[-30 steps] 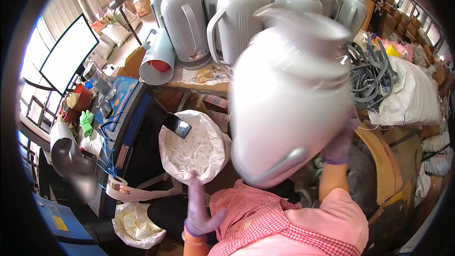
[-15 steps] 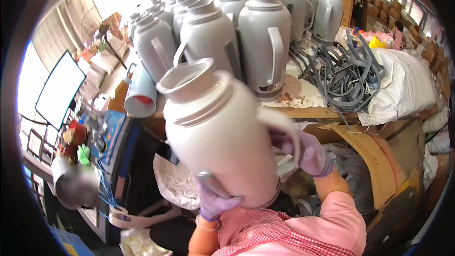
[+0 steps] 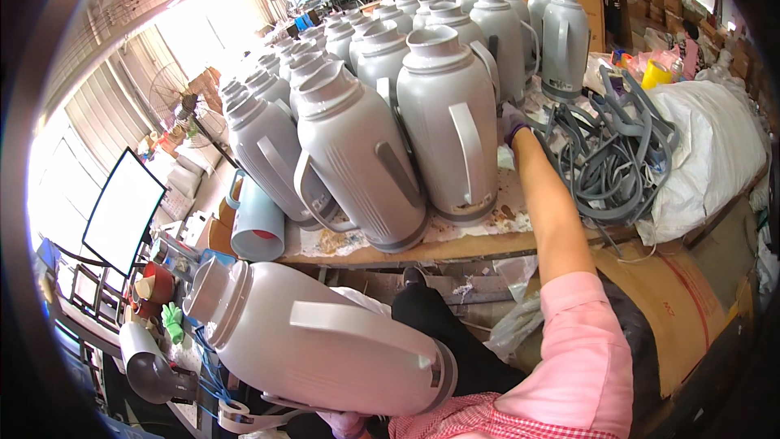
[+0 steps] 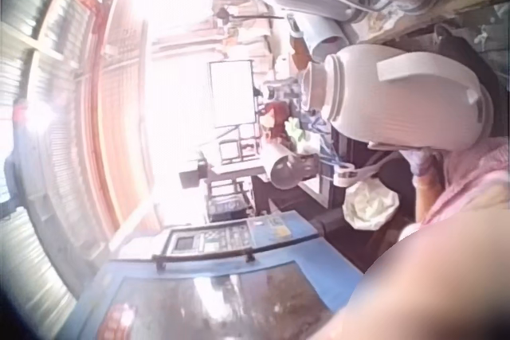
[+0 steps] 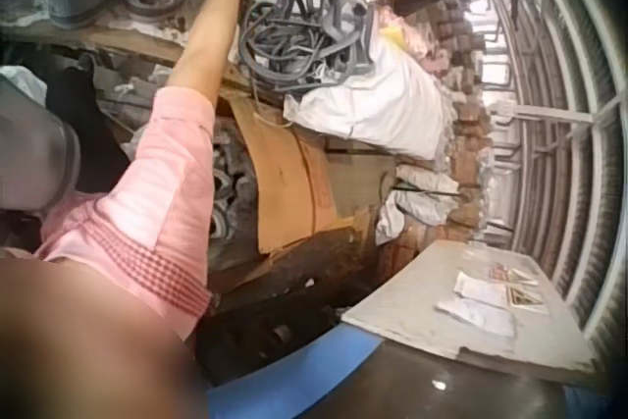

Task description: The person assembles white electric kettles by inserting internal components, attaching grey handles, and screwing on lids. They work in a repetitive cycle, picking up kettle bodies, inserting parts, and attaching handles and lids before placing the finished units on a nearby table.

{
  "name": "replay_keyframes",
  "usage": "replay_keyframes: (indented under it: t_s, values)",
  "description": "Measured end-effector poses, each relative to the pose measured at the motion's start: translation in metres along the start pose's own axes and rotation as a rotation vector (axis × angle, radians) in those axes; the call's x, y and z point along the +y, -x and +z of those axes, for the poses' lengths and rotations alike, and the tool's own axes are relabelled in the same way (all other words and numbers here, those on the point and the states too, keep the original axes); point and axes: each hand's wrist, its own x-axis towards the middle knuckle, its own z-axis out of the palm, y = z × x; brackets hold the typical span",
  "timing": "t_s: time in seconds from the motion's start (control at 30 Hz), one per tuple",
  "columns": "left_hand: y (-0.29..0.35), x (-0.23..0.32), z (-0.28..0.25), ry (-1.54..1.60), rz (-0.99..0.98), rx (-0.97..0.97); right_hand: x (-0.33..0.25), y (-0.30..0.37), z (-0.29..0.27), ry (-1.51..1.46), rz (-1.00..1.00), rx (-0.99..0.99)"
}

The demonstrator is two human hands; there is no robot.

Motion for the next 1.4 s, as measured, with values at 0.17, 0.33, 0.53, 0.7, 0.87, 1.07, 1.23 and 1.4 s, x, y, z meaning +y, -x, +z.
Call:
replay_keyframes:
  t_s: [0.17, 0.33, 0.53, 0.7, 0.87, 1.07, 1.23, 1.4]
  values:
    - [-0.010, 0.006, -0.003, -0.166, 0.118, -0.008, 0.000, -0.052, -0.024, 0.040, -0.067, 0.015]
    - [0.011, 0.024, -0.021, -0.489, 0.093, 0.001, -0.074, 0.086, -0.067, -0.784, 0.101, -0.104]
    - [0.005, -0.002, 0.010, -0.592, 0.333, -0.097, -0.136, 0.167, -0.090, -0.674, 0.251, -0.228]
    - [0.002, 0.030, 0.013, -0.710, 0.405, -0.160, -0.043, 0.145, 0.014, 0.864, -0.727, -0.312]
    - [0.006, 0.037, -0.001, -0.674, 0.256, -0.074, -0.008, 0.099, 0.074, -0.584, 0.651, -0.257]
    - [-0.005, 0.026, -0.001, -0.571, 0.241, -0.021, -0.071, 0.085, -0.054, -0.726, 0.084, -0.261]
    - [-0.010, 0.022, 0.003, -0.532, 0.265, -0.025, -0.208, 0.192, -0.191, -0.654, -0.439, -0.202]
    - [-0.018, 0.024, 0.018, -0.500, 0.312, -0.067, -0.235, 0.223, -0.349, 0.410, -0.556, 0.198]
